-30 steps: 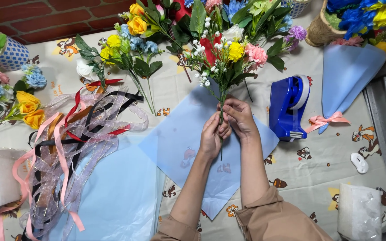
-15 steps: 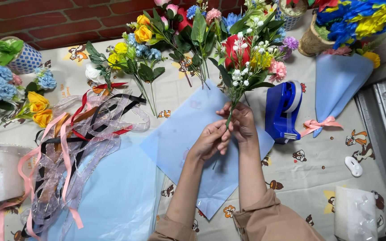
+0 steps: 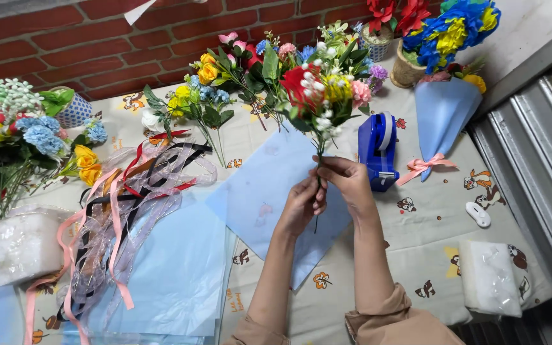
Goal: The person arranges a small bouquet of artificial flowers, including a red rose, yellow and pink carnations, and white filler flowers, on a table. They then wrap the stems in a sheet of light blue wrapping paper and secure it with tape.
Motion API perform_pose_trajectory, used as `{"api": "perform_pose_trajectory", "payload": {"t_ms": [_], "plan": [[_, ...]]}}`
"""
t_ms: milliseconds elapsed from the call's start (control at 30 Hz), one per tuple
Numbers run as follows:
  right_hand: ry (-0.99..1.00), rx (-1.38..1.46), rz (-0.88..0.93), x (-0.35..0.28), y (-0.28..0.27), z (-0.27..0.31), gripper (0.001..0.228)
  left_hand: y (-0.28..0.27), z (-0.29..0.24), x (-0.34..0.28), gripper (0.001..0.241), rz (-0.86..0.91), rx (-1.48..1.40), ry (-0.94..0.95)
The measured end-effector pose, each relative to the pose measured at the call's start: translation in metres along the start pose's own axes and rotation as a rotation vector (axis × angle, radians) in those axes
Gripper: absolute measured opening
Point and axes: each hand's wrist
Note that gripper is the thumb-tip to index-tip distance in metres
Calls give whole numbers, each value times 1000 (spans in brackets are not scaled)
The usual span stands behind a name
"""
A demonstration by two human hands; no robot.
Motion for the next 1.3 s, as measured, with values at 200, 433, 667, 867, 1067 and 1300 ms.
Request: {"api": "perform_pose_trajectory", "payload": {"t_ms": [200, 433, 667, 867, 1067, 1300], "plan": [[59, 152, 37, -45, -8, -5, 17, -29, 27, -45, 28, 119, -143, -83], [148, 155, 67, -78, -3, -24, 13, -38, 31, -82, 20, -71, 70, -29], [237, 76, 55, -100, 11, -27, 23, -35, 33, -104, 20, -333, 266, 143], [122, -346, 15, -99, 5, -41, 29, -31, 38, -110, 22, -464, 447, 256], [90, -463, -14, -84, -4, -59, 28, -41, 39, -96, 17, -475, 472, 263], [165, -288, -179, -81, -5, -52, 20, -21, 9, -97, 15, -359, 858, 285]]}}
Point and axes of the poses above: each hand's wrist, its own x-axis towards the middle knuckle, its own y-axis out of the palm, z = x × y, and after that the axes turned 9 degrees about -z, right-handed
